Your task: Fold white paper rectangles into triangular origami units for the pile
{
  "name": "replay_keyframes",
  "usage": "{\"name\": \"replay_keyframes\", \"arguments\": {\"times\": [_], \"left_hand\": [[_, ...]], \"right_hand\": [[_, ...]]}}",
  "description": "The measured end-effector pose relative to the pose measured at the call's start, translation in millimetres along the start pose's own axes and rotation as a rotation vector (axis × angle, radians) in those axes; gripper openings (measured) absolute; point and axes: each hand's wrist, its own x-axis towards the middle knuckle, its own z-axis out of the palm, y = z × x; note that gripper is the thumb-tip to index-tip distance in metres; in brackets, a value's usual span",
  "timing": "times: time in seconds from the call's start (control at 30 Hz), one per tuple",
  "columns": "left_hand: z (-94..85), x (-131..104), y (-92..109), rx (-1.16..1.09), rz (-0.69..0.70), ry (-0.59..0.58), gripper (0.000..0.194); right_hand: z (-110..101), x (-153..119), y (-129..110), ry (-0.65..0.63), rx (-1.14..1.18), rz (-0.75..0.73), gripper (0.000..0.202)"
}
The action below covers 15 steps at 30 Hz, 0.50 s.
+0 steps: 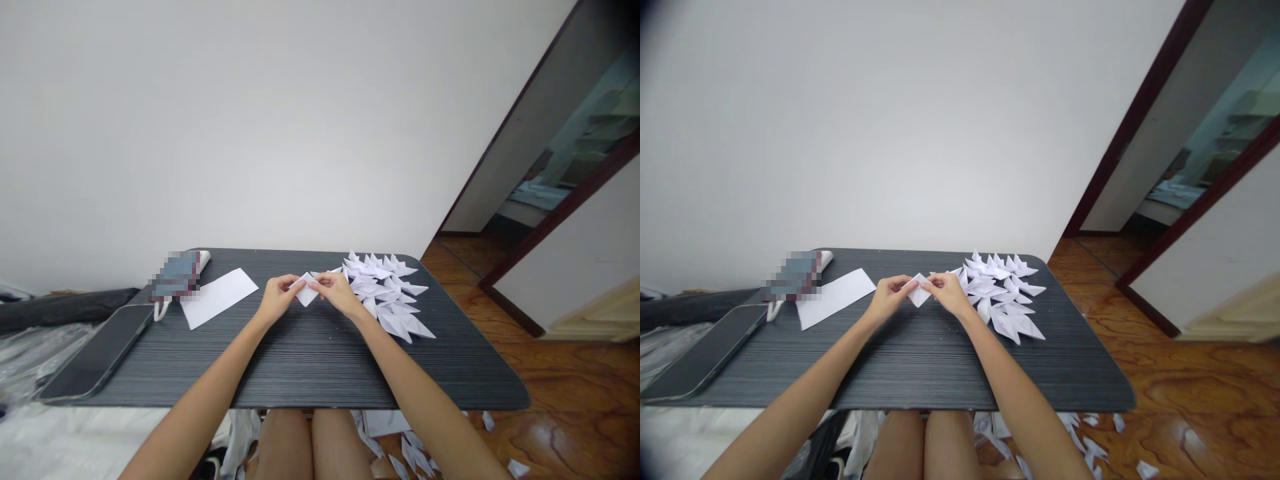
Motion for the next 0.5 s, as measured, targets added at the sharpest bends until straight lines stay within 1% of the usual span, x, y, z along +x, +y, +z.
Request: {"name": "replay_keyframes", "arguments": {"times": [0.13, 0.23, 0.3, 0.37, 0.4, 0.43, 0.5], "left_hand": [[-0.1, -1, 4, -0.101, -0.057, -0.007, 0.027], [-0.2, 0, 6, -0.202, -0.110, 0.033, 0.038], [-1.2, 0, 8, -0.227, -0.106, 0.036, 0.039], [-3.5, -2, 12, -0.173, -0.051, 0.017, 0.033], [-5.0, -3, 14, -0.116, -0.002, -0.001, 0.029], [-6.7, -4, 15, -0.041, 0.062, -0.027, 0.028], [-10.1, -6, 18, 0.149, 0.210, -0.090, 0.030]], "right_hand": [[0, 1, 4, 0.035, 0.086, 0.038, 0.026], [-3, 2, 6, -0.014, 0.189, 0.046, 0.038], [-4, 2, 5, -0.059, 0.264, 0.044, 0.042], [-4, 1, 2, -0.058, 0.329, 0.043, 0.032], [-5, 1, 1, -0.044, 0.359, 0.045, 0.026], [-5, 1, -1, -0.034, 0.386, 0.050, 0.020], [-7, 0, -5, -0.046, 0.425, 0.065, 0.017]]}}
